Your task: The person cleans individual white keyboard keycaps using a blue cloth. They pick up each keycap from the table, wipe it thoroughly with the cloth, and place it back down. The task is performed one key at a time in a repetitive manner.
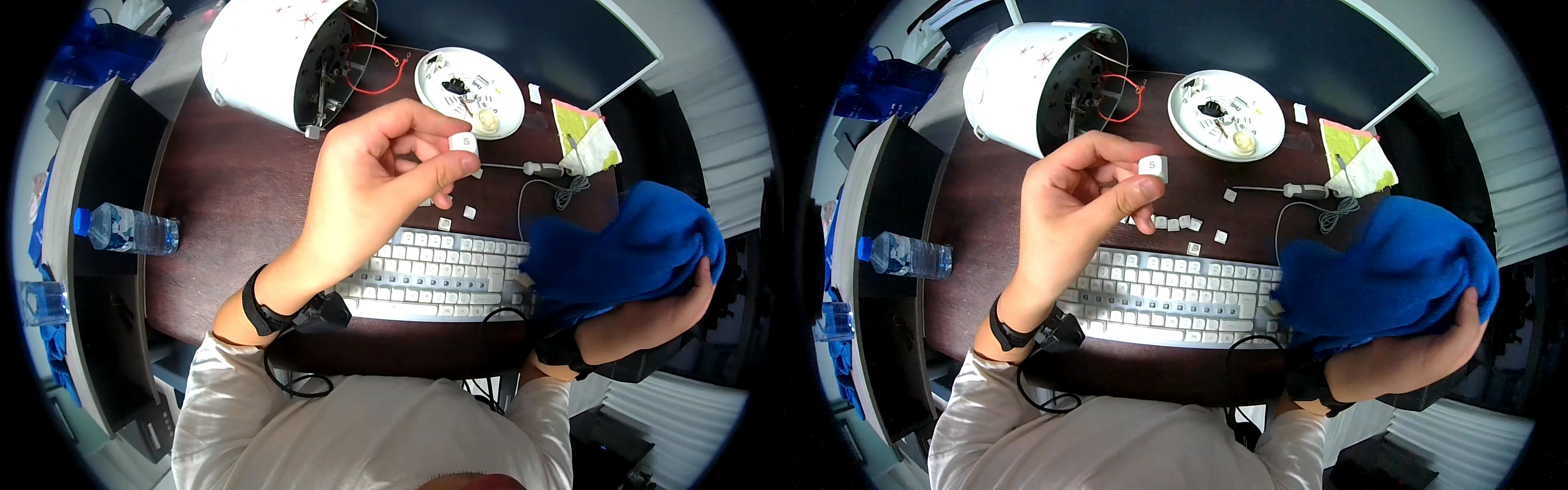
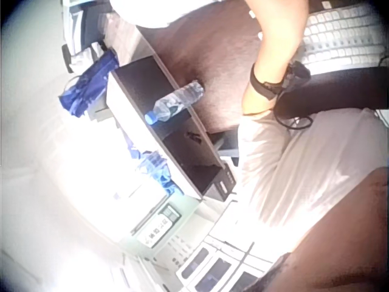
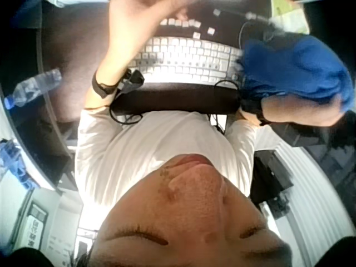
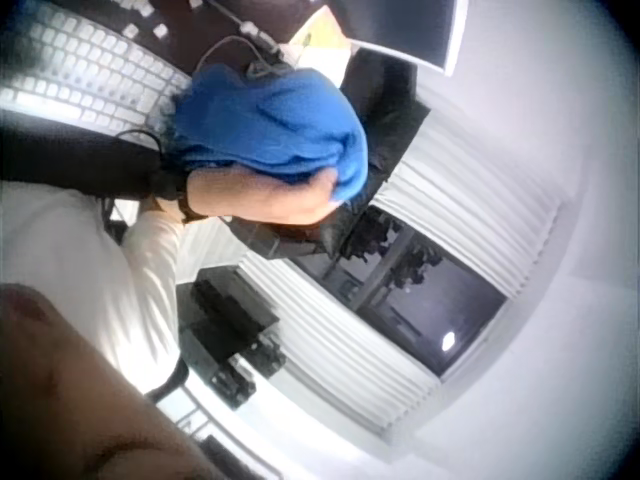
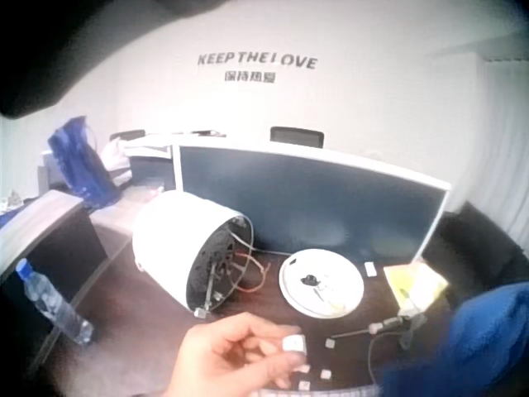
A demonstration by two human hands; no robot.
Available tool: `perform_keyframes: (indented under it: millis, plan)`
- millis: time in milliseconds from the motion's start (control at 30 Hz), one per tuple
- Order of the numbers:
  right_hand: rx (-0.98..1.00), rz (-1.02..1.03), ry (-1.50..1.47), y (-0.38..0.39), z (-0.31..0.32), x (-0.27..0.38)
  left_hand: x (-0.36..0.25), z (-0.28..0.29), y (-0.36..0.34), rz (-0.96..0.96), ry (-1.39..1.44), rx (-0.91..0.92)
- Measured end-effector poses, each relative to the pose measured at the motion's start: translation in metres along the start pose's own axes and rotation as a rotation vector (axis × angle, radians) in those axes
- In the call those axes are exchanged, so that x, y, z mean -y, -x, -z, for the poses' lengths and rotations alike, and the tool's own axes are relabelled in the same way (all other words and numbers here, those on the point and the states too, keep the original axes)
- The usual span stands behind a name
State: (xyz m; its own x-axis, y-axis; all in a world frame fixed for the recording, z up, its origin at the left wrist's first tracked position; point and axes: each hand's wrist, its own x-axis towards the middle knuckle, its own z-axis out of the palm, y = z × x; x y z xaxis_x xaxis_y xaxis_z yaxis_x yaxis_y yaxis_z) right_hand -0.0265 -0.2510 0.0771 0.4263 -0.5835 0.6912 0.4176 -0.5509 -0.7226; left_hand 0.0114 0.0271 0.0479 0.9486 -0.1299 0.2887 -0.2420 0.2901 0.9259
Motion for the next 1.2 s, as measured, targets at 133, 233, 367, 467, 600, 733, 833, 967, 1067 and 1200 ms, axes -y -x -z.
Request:
perform_keyframes:
  millis: [133, 233, 367, 467, 600, 733, 833, 967, 1067, 1200]
  plan:
    - [-0.089, 0.12, 0.151, 0.004, 0.004, 0.007, 0.001, 0.0, 0.001, 0.031, -0.009, 0.034]
    - [-0.027, 0.228, 0.102, 0.012, 0.01, 0.011, 0.001, -0.003, 0.002, 0.079, -0.028, 0.062]
    - [0.234, -0.112, -0.08, 0.02, 0.009, 0.026, 0.006, -0.012, 0.006, 0.159, -0.024, 0.15]
    - [0.622, -0.002, 0.05, 0.038, -0.005, 0.017, 0.014, -0.014, 0.007, 0.224, -0.035, 0.25]
    - [0.783, -0.08, -0.025, 0.068, -0.012, -0.006, 0.018, -0.025, 0.013, 0.338, 0.03, 0.346]
    - [0.929, 0.04, -0.068, 0.07, -0.015, -0.009, 0.026, -0.031, 0.016, 0.409, 0.064, 0.353]
    - [1.016, 0.068, -0.078, 0.072, -0.021, -0.008, 0.03, -0.031, 0.015, 0.47, 0.104, 0.375]
    - [1.179, 0.077, -0.074, 0.07, -0.031, -0.006, 0.037, -0.024, 0.01, 0.617, 0.225, 0.392]
    - [1.195, 0.087, -0.083, 0.072, -0.036, -0.016, 0.043, -0.021, 0.006, 0.737, 0.317, 0.356]
    - [1.127, 0.086, -0.061, 0.08, -0.042, -0.033, 0.066, -0.02, 0.008, 0.801, 0.417, 0.319]
